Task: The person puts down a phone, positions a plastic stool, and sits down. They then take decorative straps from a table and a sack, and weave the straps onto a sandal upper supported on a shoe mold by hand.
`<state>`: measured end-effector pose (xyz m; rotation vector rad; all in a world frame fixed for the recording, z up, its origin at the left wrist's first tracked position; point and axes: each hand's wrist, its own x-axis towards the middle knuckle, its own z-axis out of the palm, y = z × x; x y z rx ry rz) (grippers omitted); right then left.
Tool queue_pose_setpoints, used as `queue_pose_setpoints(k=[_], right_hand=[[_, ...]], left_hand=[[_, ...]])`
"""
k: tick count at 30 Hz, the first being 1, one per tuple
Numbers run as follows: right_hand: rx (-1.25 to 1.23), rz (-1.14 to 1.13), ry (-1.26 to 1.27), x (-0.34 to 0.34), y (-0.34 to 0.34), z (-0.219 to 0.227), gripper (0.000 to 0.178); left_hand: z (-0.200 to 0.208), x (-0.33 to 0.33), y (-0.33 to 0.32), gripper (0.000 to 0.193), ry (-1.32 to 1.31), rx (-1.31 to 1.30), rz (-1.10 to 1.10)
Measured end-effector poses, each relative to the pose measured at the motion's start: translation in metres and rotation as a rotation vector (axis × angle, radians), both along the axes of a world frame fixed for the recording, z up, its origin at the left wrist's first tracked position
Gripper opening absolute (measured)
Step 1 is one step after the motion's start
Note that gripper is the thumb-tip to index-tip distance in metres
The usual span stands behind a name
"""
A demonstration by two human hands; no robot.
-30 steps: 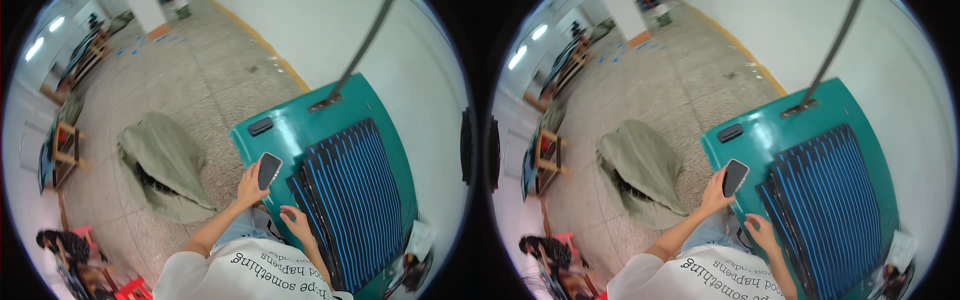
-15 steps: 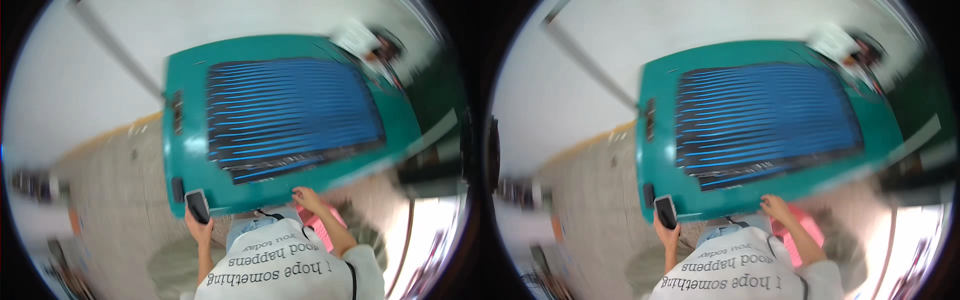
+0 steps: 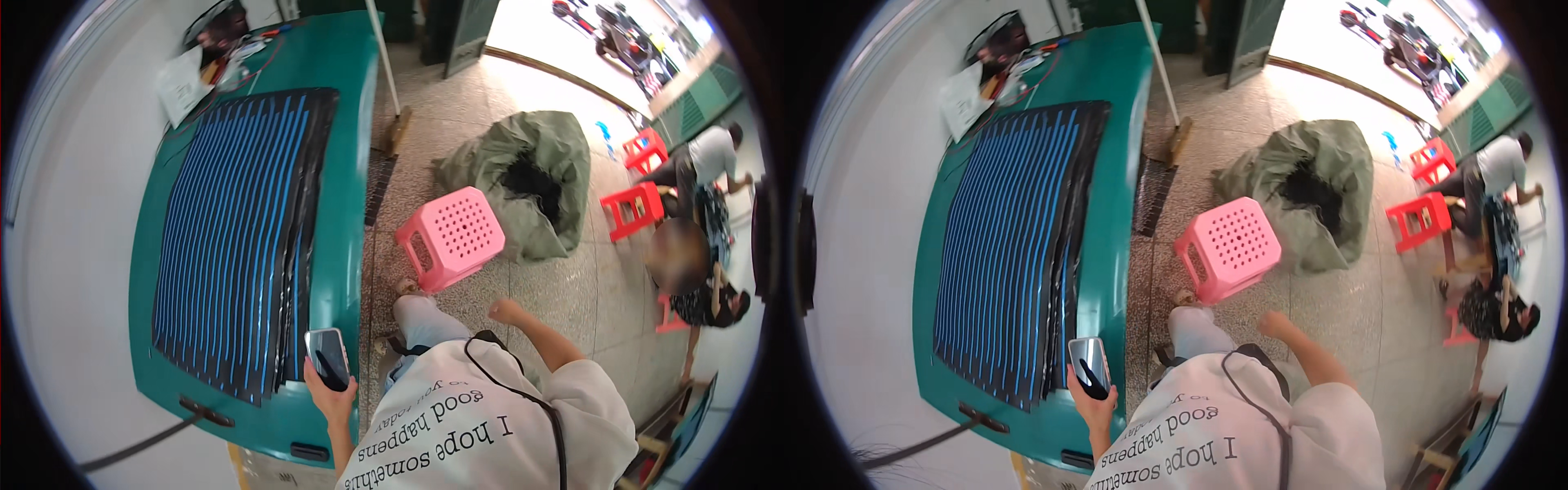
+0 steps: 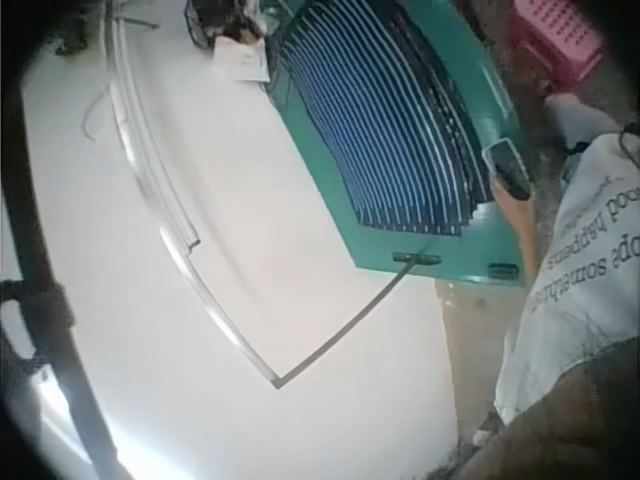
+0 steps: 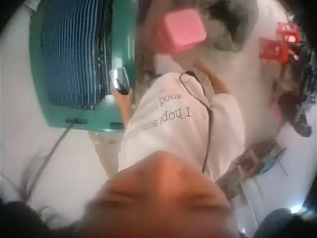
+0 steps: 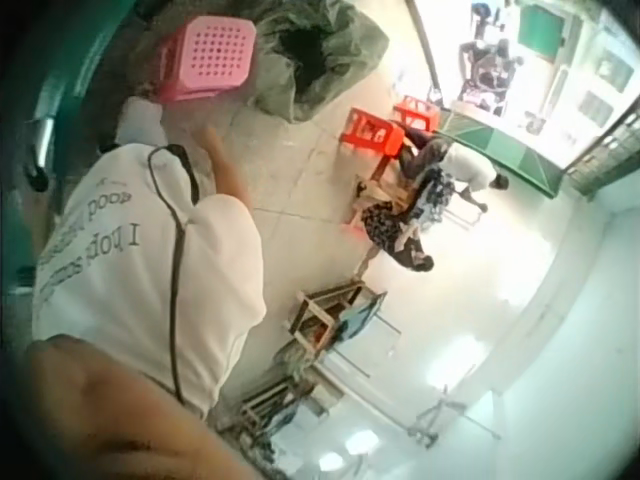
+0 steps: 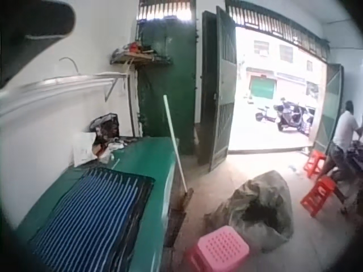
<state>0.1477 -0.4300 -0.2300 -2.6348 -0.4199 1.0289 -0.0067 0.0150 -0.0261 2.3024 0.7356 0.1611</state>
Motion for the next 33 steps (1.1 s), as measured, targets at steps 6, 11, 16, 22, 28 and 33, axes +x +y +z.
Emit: queue_pose_setpoints(k=[6, 11, 16, 22, 28, 33], right_hand=[[-0.218, 0.067, 0.22, -0.035, -0.076, -0.045, 0.033], [0.069, -0.342, 0.222, 0.034, -0.035, 0.027, 0.023], [0.372, -0.12, 0.205, 0.134, 0.059, 0.087, 0.032], [0.916, -0.183, 0.729, 0.152, 0.18, 0.202, 0.046], [1.048, -0.172, 0.725, 0.154, 0.221, 0.249, 0.045], [1.231, -0.123, 0.66, 0.169, 0.25, 0.289, 0.043]], left_hand=[[0.01, 0.081, -0.035, 0.097, -0.08, -0.056, -0.146], [-0.008, 0.12, -0.075, 0.099, -0.05, -0.115, -0.123], [0.012, 0.164, -0.111, 0.098, -0.095, -0.101, -0.091], [0.03, 0.2, -0.131, 0.104, -0.211, -0.137, 0.001], [0.06, 0.2, -0.127, 0.098, -0.423, -0.119, 0.104], [0.112, 0.17, -0.1, 0.08, -0.721, -0.563, 0.145]])
